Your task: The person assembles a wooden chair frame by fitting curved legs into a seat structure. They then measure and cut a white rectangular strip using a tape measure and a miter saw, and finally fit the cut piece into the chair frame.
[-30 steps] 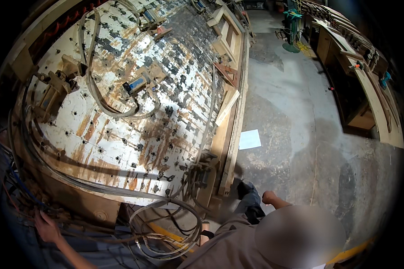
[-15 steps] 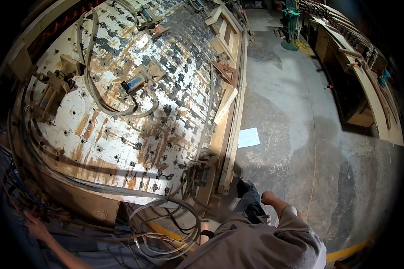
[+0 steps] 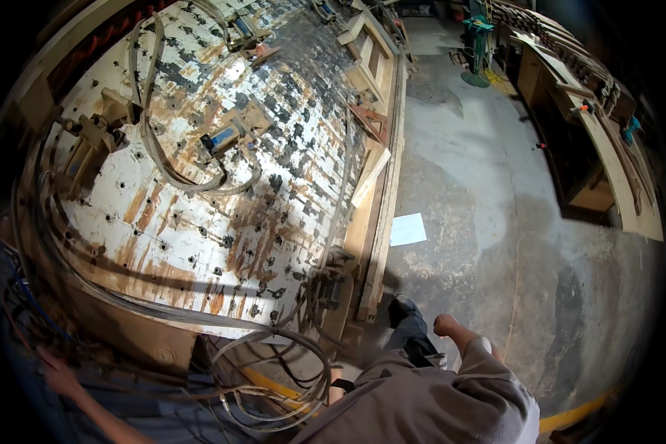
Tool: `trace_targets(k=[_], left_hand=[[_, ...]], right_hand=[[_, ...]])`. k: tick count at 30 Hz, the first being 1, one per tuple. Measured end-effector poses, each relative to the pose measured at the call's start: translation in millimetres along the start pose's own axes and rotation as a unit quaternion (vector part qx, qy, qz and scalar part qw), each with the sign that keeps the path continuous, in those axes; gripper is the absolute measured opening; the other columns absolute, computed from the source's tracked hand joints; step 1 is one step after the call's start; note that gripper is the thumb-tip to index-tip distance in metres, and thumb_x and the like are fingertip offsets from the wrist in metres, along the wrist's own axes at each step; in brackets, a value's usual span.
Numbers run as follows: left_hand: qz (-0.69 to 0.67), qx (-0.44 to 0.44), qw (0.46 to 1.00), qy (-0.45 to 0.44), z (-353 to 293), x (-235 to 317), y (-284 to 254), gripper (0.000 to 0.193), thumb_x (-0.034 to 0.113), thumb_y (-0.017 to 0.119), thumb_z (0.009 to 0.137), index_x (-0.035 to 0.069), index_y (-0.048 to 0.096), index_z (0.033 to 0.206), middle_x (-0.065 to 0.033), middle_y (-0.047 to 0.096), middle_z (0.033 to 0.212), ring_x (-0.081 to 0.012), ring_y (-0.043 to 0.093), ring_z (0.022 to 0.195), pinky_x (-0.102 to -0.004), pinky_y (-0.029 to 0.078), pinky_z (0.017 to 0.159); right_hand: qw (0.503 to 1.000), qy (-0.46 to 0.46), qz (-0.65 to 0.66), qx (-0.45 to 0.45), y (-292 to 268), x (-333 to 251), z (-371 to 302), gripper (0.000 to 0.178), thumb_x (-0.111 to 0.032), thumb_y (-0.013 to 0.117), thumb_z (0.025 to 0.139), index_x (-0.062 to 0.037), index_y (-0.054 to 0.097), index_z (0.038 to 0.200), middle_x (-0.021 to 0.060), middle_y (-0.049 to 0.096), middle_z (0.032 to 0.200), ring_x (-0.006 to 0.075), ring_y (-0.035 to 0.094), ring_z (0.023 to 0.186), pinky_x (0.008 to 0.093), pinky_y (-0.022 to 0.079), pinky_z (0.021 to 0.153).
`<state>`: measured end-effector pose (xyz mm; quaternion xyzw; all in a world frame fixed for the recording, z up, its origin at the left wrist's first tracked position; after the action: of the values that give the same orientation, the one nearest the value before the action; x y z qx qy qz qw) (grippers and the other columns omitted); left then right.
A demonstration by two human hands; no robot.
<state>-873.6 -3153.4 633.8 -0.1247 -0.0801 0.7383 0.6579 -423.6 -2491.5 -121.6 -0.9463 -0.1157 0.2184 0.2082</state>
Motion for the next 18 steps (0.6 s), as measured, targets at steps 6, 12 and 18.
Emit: trace_targets(k=[6,12,18], left_hand=[[0.029,-0.049,0.998,-0.019,9.5,-11.7,5.6,0.066,0.058,0.039,0.104,0.004,0.074,0.114,-0.0051,0.075,0.076,-0.0145,0.067,0.054,-0.0280,0.051,0.042],[0.059,0.019,0.994,0.085,-34.2,34.5,-4.8,0.060,0.058,0.037,0.104,0.013,0.076,0.114,-0.0014,0.076,0.091,-0.0145,0.068,0.061,-0.0288,0.053,0.045],[0.183,-0.243,0.948,0.091,-40.0,56.5,-27.7,0.059,0.057,0.042,0.103,0.013,0.059,0.137,-0.0136,0.070,0.111,-0.0302,0.069,0.091,-0.0419,0.059,0.074]], right_hand=[[0.987,-0.105,-0.113,0.039,-6.0,-11.7,17.6,0.038,-0.013,0.055,0.082,-0.0058,0.073,0.115,0.0105,0.075,0.077,0.0207,0.074,0.066,0.0343,0.060,0.073],[0.981,-0.092,-0.165,0.048,-6.0,16.9,19.9,0.038,-0.010,0.055,0.082,-0.0054,0.072,0.115,0.0117,0.075,0.078,0.0218,0.074,0.066,0.0357,0.060,0.069],[0.999,0.008,-0.052,0.002,-24.7,15.6,-19.5,0.039,-0.006,0.051,0.083,-0.0056,0.072,0.116,0.0129,0.075,0.077,0.0222,0.074,0.066,0.0363,0.060,0.061]])
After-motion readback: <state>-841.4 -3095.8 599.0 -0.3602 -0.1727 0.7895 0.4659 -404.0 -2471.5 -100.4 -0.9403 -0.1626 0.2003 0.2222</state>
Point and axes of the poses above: each hand's wrist, its own z-axis towards the middle knuckle, its own y-axis out of the palm, x = y × z, the point moved 3 cm from there along z, towards the middle knuckle
